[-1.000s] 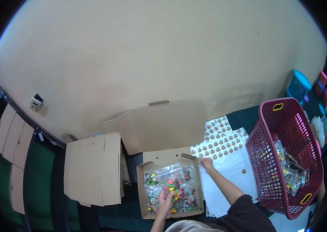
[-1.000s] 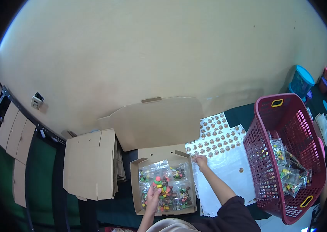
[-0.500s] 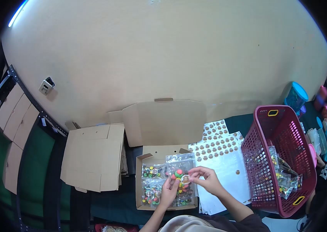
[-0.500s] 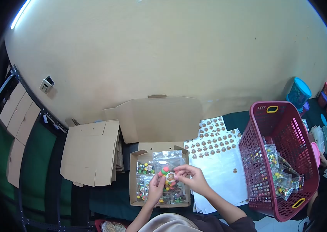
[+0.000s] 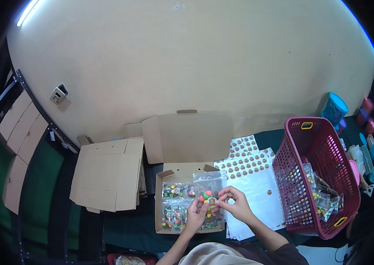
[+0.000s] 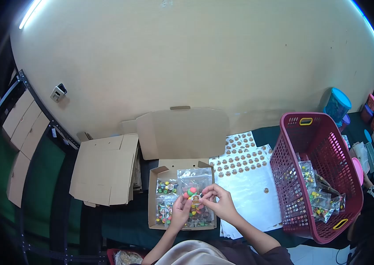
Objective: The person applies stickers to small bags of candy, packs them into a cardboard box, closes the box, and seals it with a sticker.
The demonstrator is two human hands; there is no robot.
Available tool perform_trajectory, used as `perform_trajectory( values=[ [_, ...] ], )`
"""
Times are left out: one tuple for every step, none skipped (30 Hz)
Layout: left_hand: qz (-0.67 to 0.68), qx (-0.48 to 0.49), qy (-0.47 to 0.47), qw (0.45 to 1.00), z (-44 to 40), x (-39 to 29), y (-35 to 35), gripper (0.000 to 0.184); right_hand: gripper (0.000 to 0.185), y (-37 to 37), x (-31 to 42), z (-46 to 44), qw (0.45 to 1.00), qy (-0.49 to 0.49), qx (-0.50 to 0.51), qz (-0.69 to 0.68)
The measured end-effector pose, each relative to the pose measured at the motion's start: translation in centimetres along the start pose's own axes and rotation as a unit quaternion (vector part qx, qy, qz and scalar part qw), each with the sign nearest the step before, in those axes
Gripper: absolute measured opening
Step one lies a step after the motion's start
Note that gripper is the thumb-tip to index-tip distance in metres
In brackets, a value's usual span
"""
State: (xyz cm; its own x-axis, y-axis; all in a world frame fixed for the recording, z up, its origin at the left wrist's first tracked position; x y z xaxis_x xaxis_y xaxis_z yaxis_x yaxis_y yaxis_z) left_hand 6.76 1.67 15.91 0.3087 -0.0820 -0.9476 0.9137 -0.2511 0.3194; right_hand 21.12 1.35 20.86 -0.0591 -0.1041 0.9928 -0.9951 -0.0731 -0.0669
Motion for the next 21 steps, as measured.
perform_trajectory(
  values=[
    [0.001,-0.002,0.019,1.0,0.1,-0.2,0.1,0.032,0.022,0.1,0.1,0.1,1.0,-0.001,-0.001,0.001],
    [0.002,-0.004,0.038,0.999,0.2,-0.3,0.1,0.032,0.022,0.2,0.3,0.3,1.0,-0.006,-0.003,0.0],
    [0.002,-0.004,0.039,0.999,0.2,-0.2,0.1,0.032,0.022,0.3,0.5,0.4,1.0,-0.011,-0.005,-0.002],
    [0.008,-0.005,0.033,0.999,0.3,0.0,0.0,0.031,0.022,0.4,0.6,0.5,1.0,-0.015,-0.002,-0.002],
    [0.014,-0.007,0.026,1.0,0.4,0.1,-0.1,0.03,0.022,0.4,0.5,0.6,1.0,-0.015,-0.001,-0.002],
    [0.022,-0.007,0.02,1.0,0.6,-0.2,0.0,0.03,0.023,0.4,0.4,0.6,1.0,-0.016,0.002,0.003],
    [0.022,-0.008,0.021,1.0,0.8,-0.2,0.0,0.03,0.023,0.5,0.2,0.6,1.0,-0.017,0.005,0.007],
    [0.027,-0.006,0.018,0.999,0.9,-0.1,-0.1,0.03,0.023,0.5,0.3,0.7,1.0,-0.02,0.007,0.006],
    [0.032,-0.004,0.015,0.999,1.0,0.0,-0.1,0.029,0.023,0.6,0.2,0.8,1.0,-0.021,0.008,0.006],
    [0.032,-0.004,0.016,0.999,1.1,0.0,-0.2,0.029,0.022,0.7,0.2,0.9,0.999,-0.036,0.002,0.009],
    [0.03,-0.007,0.018,0.999,1.2,0.1,-0.2,0.029,0.022,0.8,0.3,1.0,0.999,-0.052,-0.005,0.012],
    [0.027,-0.009,0.019,0.999,1.2,0.0,-0.3,0.028,0.022,0.9,0.4,1.0,0.999,-0.053,-0.005,0.012],
    [0.025,-0.012,0.02,0.999,1.3,0.0,-0.3,0.028,0.021,1.0,0.5,1.1,0.998,-0.058,-0.004,0.019],
    [0.025,-0.012,0.02,0.999,1.4,-0.1,-0.3,0.028,0.021,1.1,0.6,1.2,0.998,-0.063,-0.003,0.026],
    [0.021,-0.017,0.02,0.999,1.4,-0.2,-0.3,0.027,0.021,1.2,0.8,1.3,0.998,-0.062,-0.003,0.026],
    [0.017,-0.022,0.019,0.999,1.5,-0.3,-0.3,0.027,0.021,1.2,1.1,1.3,0.997,-0.066,0.0,0.047],
    [0.017,-0.022,0.019,0.999,1.5,-0.3,-0.3,0.027,0.021,1.3,1.4,1.4,0.995,-0.07,0.003,0.067],
    [0.004,-0.026,0.029,0.999,1.5,-0.4,-0.4,0.026,0.021,1.4,1.5,1.4,0.995,-0.069,0.004,0.067],
    [-0.009,-0.031,0.038,0.999,1.6,-0.6,-0.4,0.026,0.021,1.5,1.6,1.4,0.994,-0.076,-0.001,0.079],
    [-0.003,-0.037,0.038,0.999,1.6,-0.6,-0.4,0.025,0.02,1.5,1.7,1.4,0.992,-0.083,-0.006,0.09],
    [-0.003,-0.037,0.038,0.999,1.6,-0.6,-0.5,0.025,0.02,1.5,1.7,1.4,0.992,-0.083,-0.005,0.09]
  ],
)
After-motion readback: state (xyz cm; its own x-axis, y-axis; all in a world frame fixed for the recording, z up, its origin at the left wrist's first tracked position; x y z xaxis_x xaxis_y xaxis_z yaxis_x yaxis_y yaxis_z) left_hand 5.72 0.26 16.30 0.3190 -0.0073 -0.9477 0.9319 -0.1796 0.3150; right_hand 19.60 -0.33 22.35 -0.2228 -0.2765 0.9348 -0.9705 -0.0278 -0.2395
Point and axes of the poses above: each hand's wrist, its own z-axis away from the middle knuckle, its own y-axis out of the palm, x = y × z, the point moved 5 cm from there along -z, towards the middle knuckle
